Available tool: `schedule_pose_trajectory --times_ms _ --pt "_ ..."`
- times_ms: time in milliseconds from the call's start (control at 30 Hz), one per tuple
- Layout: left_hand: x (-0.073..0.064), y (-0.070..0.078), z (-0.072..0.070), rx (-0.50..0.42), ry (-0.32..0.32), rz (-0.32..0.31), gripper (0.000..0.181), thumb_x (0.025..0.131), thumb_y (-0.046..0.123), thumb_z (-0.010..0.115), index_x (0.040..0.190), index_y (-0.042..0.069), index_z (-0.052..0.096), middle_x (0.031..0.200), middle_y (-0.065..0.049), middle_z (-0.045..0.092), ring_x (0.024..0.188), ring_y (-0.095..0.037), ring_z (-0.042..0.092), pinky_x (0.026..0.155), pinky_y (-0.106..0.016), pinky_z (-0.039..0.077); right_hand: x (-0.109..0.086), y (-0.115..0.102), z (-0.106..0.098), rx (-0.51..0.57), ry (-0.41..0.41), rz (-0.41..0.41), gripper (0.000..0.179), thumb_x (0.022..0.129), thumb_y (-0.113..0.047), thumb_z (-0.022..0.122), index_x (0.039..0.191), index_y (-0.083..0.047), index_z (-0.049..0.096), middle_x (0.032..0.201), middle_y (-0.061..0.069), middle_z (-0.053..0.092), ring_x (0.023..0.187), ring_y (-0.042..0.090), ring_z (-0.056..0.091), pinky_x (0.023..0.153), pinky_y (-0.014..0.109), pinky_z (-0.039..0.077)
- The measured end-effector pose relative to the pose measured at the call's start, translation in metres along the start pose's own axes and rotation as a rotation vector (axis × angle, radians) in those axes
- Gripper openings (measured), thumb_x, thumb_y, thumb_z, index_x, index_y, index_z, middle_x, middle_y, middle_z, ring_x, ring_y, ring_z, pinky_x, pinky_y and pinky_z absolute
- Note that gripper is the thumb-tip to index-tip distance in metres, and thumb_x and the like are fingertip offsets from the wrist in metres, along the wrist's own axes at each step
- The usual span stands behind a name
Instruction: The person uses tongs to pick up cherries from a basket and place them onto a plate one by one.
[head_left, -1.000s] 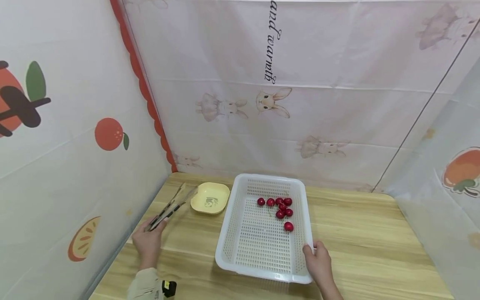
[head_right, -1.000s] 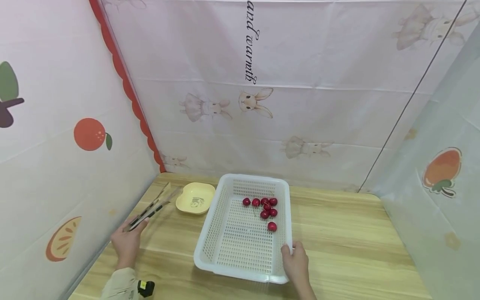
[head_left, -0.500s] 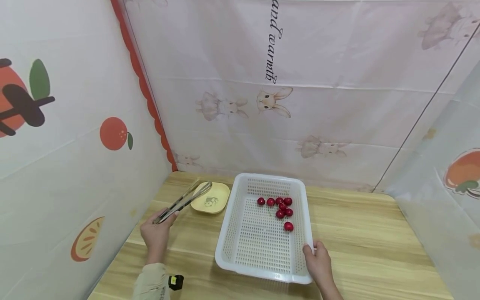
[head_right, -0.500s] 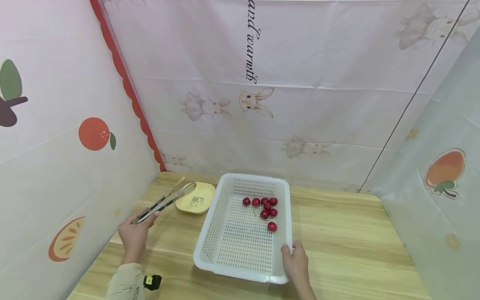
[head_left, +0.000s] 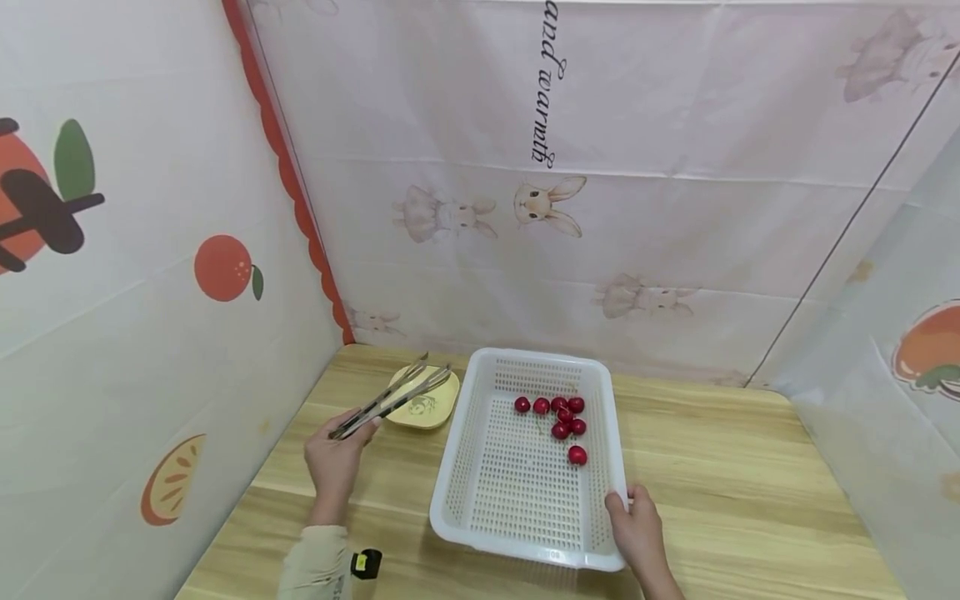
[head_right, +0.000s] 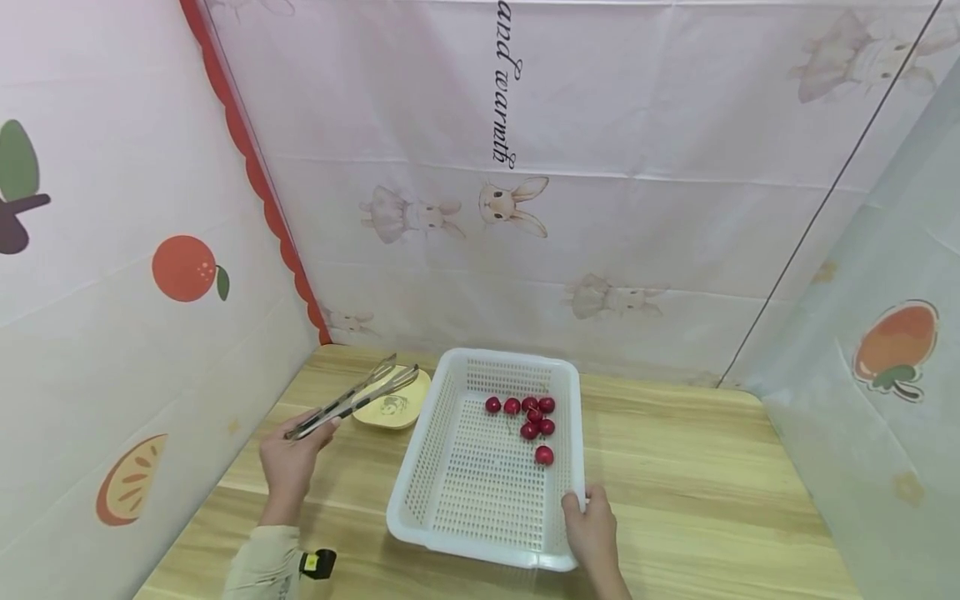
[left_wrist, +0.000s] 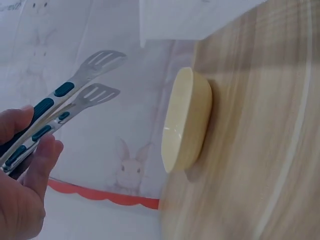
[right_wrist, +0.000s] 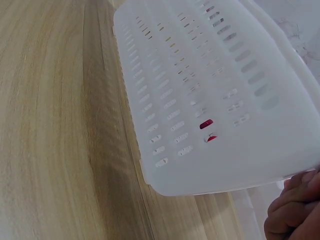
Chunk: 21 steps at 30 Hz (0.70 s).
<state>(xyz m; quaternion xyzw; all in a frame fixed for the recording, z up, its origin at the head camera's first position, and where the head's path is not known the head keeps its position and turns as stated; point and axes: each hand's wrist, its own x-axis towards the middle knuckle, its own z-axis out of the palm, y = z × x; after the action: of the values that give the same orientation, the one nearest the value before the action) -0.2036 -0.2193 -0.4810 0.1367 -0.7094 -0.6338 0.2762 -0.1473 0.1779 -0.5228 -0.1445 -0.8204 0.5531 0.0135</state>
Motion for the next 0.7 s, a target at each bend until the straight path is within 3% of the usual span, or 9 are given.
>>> schedule_pose_trajectory --times_ms 133,333,700 --pt "-0.002 0.005 0.004 0.037 -0.022 0.014 0.039 0.068 0.016 0.084 0.099 -0.002 0.069 0.097 -0.017 0.067 0.073 -0.007 0.064 0.062 -0.018 0.05 0.0 0.0 0.0 -0.003 0.001 -0.004 0.033 0.091 -0.013 0.043 0.111 0.014 0.043 0.09 0.027 0.06 0.071 0.031 0.065 0.056 0.036 0.054" --pt "-0.005 0.016 0.012 0.051 -0.07 -0.016 0.039 0.067 0.014 0.085 0.099 -0.001 0.069 0.095 -0.017 0.067 0.073 -0.009 0.062 0.061 -0.019 0.049 -0.002 -0.002 0.0 0.005 -0.006 -0.015 0.033 0.093 -0.013 0.044 0.11 0.014 0.043 0.088 0.025 0.06 0.069 0.029 0.064 0.055 0.036 0.053" --pt "-0.003 0.033 0.032 0.183 -0.13 -0.032 0.035 0.067 0.018 0.084 0.095 0.001 0.071 0.093 -0.015 0.067 0.074 -0.021 0.062 0.057 -0.025 0.048 -0.002 -0.004 0.0 0.003 -0.005 0.005 0.032 0.092 -0.012 0.043 0.112 0.013 0.043 0.093 0.027 0.06 0.074 0.031 0.065 0.057 0.035 0.054"
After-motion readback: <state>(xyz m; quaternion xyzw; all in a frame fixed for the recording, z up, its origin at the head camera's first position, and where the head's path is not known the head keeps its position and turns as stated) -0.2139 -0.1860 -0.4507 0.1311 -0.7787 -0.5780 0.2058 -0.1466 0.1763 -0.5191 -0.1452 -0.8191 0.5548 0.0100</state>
